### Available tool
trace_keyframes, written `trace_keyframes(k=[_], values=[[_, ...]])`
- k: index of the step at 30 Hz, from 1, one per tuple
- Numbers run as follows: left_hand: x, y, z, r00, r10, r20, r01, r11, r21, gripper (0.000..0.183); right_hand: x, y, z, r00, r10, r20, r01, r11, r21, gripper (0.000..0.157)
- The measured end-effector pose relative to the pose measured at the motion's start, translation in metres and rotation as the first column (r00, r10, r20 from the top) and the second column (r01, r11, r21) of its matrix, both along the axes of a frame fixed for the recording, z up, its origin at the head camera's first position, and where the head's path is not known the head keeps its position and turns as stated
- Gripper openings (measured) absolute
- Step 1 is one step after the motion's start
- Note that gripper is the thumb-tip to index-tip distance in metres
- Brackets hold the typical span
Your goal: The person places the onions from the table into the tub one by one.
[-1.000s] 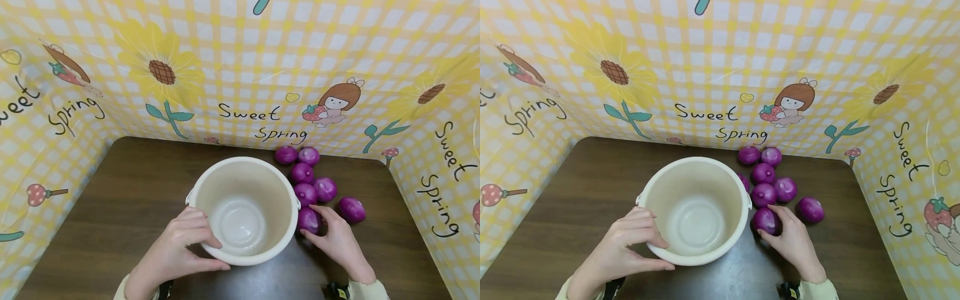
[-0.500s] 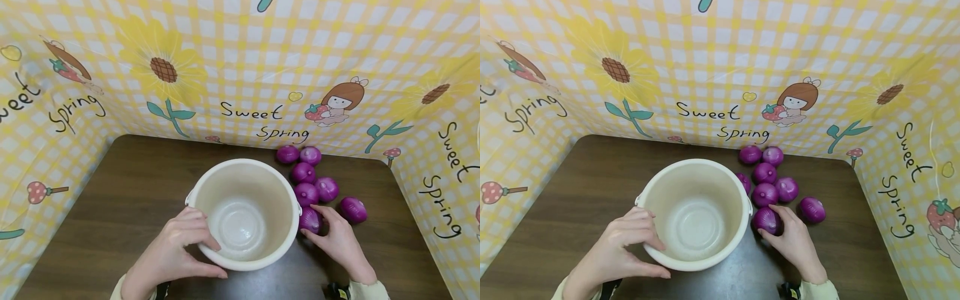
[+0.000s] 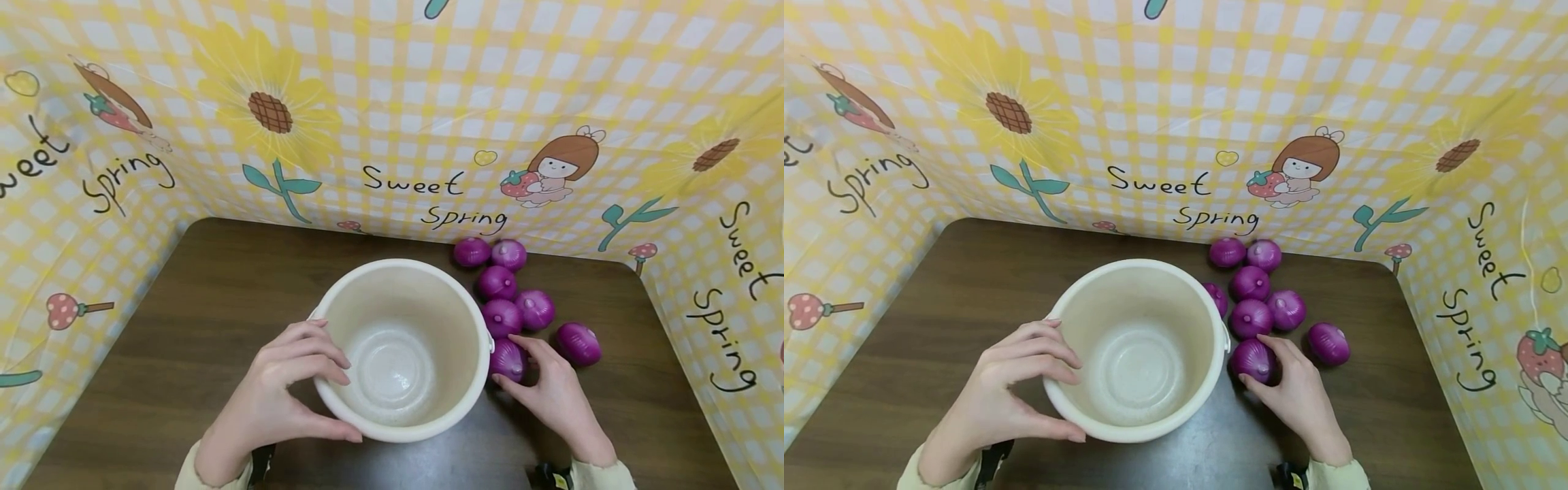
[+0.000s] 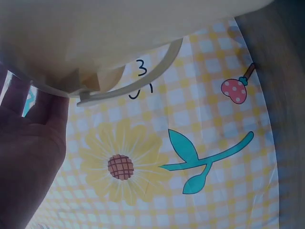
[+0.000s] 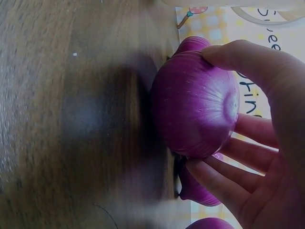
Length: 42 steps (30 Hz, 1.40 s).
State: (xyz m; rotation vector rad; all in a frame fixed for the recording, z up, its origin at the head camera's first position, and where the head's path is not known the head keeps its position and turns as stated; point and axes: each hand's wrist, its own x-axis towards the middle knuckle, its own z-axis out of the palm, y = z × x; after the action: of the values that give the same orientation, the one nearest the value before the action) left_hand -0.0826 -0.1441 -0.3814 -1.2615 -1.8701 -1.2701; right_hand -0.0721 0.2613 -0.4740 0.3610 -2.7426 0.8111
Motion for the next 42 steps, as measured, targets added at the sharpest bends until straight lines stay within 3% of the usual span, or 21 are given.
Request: trace_keyframes(k=[18,29,42], values=[[-0.001,-0.001,-0.001,0.998,-0.009,0.062,0.01,1.0,-0.015,0.053,0.004,0.0,0.001,0.998,0.018,0.061,-0.015,0.998,-0.053,0.076],[-0.004,-0.001,-0.002,0.998,-0.008,0.063,0.008,1.0,-0.006,0.052,0.001,0.0,0.03,0.996,0.004,0.084,0.007,0.992,-0.128,0.074],[-0.002,-0.002,-0.001,0.998,-0.006,0.069,0.006,1.0,-0.007,0.053,0.001,0.003,0.054,0.998,-0.052,0.041,0.057,0.991,-0.123,0.076]])
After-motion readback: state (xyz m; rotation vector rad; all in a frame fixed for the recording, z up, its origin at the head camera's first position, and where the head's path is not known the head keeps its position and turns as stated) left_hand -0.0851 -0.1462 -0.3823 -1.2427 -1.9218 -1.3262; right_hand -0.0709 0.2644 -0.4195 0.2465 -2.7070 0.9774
